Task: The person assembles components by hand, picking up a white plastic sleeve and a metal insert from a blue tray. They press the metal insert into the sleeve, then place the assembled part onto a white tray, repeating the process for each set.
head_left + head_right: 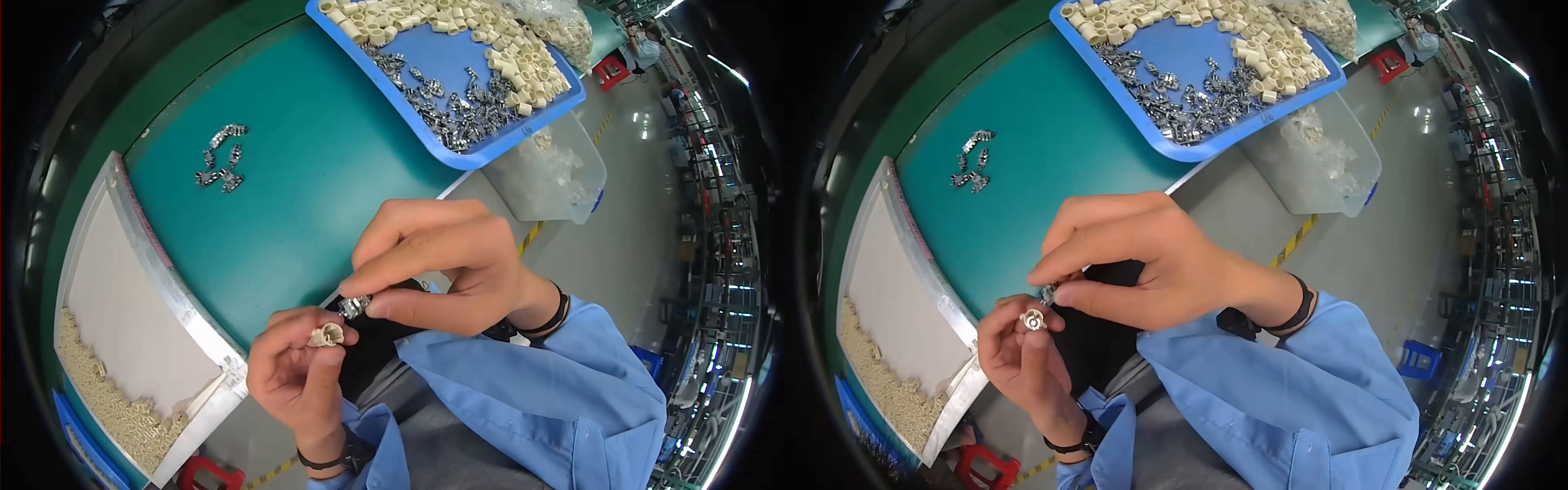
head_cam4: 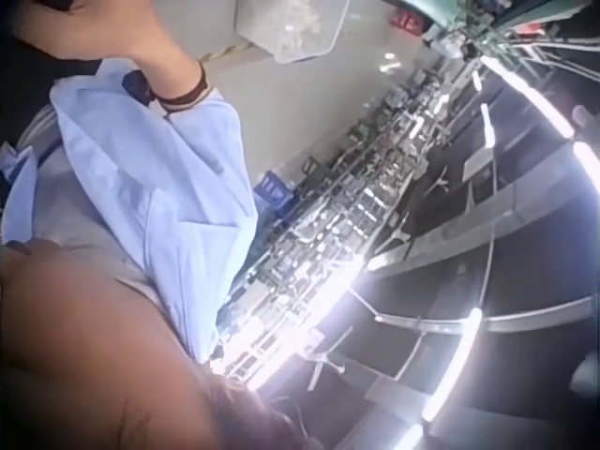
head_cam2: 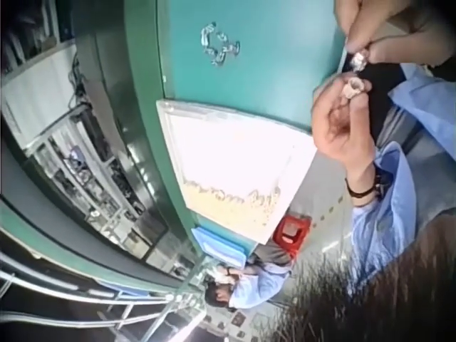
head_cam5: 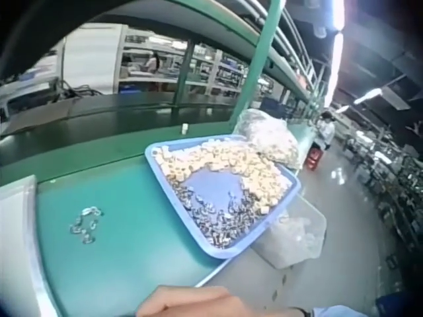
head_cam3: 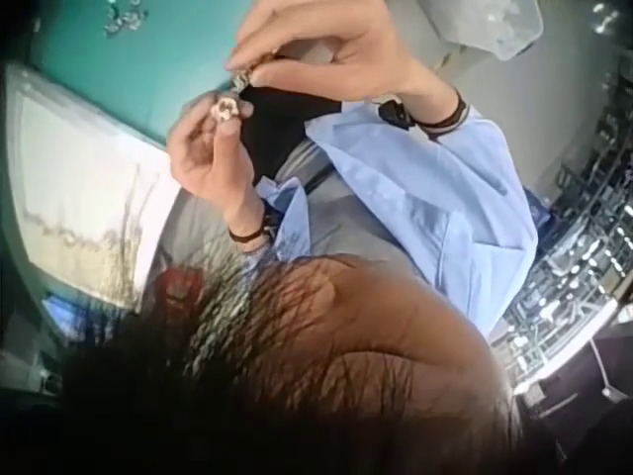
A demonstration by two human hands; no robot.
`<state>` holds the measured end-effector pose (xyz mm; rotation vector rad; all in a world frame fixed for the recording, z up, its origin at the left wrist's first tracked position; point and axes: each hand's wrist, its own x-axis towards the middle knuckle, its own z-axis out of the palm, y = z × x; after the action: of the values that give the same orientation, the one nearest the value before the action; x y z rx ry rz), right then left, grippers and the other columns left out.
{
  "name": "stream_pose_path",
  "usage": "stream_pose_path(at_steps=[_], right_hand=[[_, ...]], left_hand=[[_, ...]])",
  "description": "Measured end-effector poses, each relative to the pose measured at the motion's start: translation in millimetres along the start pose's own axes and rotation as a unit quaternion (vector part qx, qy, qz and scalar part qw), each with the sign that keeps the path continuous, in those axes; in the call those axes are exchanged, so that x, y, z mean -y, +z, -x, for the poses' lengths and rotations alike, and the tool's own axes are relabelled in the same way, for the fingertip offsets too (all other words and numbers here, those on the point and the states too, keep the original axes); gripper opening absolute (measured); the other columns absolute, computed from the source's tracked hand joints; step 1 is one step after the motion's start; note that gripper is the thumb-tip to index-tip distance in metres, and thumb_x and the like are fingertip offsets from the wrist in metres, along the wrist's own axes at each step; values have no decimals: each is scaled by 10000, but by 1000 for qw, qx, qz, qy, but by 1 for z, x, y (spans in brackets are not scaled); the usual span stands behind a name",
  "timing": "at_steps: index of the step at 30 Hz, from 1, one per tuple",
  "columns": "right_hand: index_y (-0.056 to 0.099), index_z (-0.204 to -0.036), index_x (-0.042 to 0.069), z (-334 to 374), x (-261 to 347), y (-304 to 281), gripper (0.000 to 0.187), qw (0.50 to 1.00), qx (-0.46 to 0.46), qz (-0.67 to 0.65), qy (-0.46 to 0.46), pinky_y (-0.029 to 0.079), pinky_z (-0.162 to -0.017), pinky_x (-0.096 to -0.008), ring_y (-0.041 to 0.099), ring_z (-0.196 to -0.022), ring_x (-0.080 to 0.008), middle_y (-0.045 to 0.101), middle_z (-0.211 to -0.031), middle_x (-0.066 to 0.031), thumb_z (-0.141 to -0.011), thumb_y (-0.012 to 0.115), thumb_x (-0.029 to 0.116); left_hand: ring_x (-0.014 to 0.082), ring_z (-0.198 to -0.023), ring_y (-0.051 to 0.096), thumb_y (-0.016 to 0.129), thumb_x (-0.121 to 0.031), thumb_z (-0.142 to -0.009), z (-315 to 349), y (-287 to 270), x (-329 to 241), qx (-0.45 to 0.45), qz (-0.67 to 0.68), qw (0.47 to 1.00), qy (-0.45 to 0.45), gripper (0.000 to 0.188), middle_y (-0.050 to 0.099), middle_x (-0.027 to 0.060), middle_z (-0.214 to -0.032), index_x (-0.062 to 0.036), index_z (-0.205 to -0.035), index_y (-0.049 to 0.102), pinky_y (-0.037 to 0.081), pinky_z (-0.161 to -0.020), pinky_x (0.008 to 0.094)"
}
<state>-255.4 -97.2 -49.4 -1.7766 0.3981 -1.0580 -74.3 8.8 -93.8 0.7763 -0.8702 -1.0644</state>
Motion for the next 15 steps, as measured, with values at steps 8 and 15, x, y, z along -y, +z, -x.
stream_pose_path(at_steps=[8, 15], right_hand=[[783, -937, -25, -5, 14, 2, 162, 996, 33, 39, -67, 506, -624, -309, 651, -746, -198, 692, -937, -132, -785, 768, -81], [778, -901, -9, -2, 19, 0, 131, 994, 37, 77, -72, 487, -607, -309, 635, -695, -200, 687, -915, -87, -781, 782, -62]], left_hand=[[253, -838, 671, 651, -59, -979, 11, -5, 4, 28, 36, 999, -6, 318, 642, 227, -1074, 55, -1275, 631, 574, -735, 345], [246, -862, 667, 666, -78, -977, 12, -1, 7, 26, 33, 999, -5, 325, 641, 224, -1080, 57, -1271, 641, 569, -734, 340]])
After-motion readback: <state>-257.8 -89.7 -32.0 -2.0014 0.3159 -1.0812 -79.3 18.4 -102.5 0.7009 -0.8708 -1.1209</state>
